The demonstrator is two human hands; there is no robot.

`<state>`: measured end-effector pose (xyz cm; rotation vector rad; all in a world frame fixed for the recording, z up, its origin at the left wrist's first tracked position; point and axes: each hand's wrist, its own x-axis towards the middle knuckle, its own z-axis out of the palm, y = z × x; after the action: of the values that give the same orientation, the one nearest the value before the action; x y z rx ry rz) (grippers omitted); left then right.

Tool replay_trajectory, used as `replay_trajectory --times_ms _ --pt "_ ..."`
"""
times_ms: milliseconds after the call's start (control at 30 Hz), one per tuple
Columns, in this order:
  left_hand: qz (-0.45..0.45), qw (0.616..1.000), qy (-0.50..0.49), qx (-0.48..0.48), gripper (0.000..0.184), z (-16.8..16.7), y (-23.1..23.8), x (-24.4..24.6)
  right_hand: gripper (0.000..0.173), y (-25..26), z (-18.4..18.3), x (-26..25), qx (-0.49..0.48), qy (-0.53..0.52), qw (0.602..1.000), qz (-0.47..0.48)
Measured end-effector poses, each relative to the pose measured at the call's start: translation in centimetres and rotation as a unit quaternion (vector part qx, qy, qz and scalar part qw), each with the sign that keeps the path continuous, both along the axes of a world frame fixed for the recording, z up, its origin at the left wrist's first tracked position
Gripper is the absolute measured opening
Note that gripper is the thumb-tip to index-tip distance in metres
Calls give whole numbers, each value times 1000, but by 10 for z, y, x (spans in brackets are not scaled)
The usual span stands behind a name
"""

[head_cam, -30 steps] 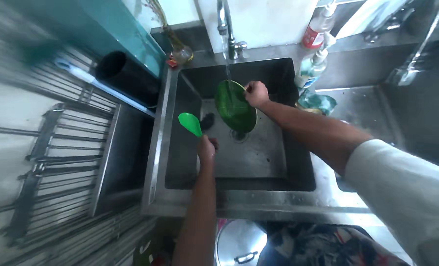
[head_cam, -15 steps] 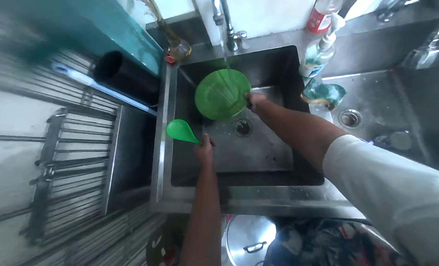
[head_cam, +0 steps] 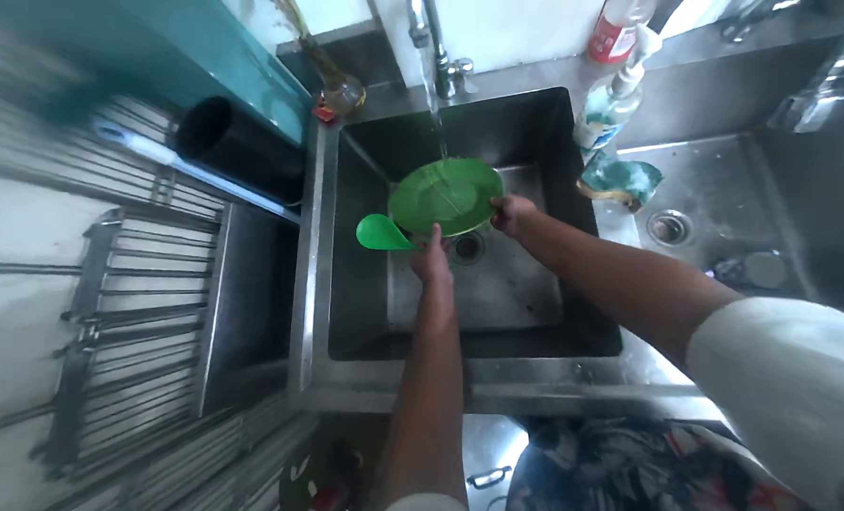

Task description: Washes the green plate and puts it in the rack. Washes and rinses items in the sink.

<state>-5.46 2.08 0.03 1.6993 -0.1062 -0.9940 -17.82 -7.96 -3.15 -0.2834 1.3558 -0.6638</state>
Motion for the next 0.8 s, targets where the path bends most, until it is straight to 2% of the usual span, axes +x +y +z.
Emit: replay_trajectory --times_ms 100,167,200,267,300,367,400,433,467,533,567,600,633,667,700,800 --pt "37 999 31 -16 45 -2 -11 -18 19 15 9 -2 24 22 999 -41" --pt "41 999 23 0 42 -4 -20 -22 21 17 13 -6 20 53 998 -31" --pt "30 999 12 14 41 -6 -23 -20 24 16 15 -10 17 76 997 0" --pt "2 1000 -9 21 40 -8 -30 -14 34 8 13 -22 -14 168 976 140" --pt "-9 1000 -19 23 40 -9 -33 -11 44 2 13 -31 -43 233 941 240" --pt "-41 998 -42 36 39 -9 -38 -4 60 -16 23 -46 -102 360 839 394" --pt "-63 995 -54 47 38 -6 -40 -2 62 -27 32 -48 -131 410 797 423" --pt "-87 993 -60 60 38 -2 -41 1 62 -42 40 -44 -168 436 775 427" --pt "-107 990 -59 67 38 1 -42 3 60 -58 46 -37 -211 431 774 414" --pt "-111 993 -22 45 42 -2 -43 4 58 -81 48 -18 -323 362 817 312" --pt "-108 993 -10 38 42 -2 -43 2 56 -83 60 -6 -347 322 846 244" --pt "-112 993 -3 31 41 2 -42 1 53 -91 100 3 -256 255 897 256" --pt "-117 993 2 24 42 7 -40 1 51 -113 128 12 -154 190 931 270" --pt "-119 993 6 24 42 12 -37 1 53 -134 105 25 -222 178 934 216" --pt "-122 992 8 29 42 16 -32 3 52 -157 88 34 -243 145 940 189" --pt "-132 990 -14 40 39 28 -16 12 35 -192 98 47 -197 128 964 124"
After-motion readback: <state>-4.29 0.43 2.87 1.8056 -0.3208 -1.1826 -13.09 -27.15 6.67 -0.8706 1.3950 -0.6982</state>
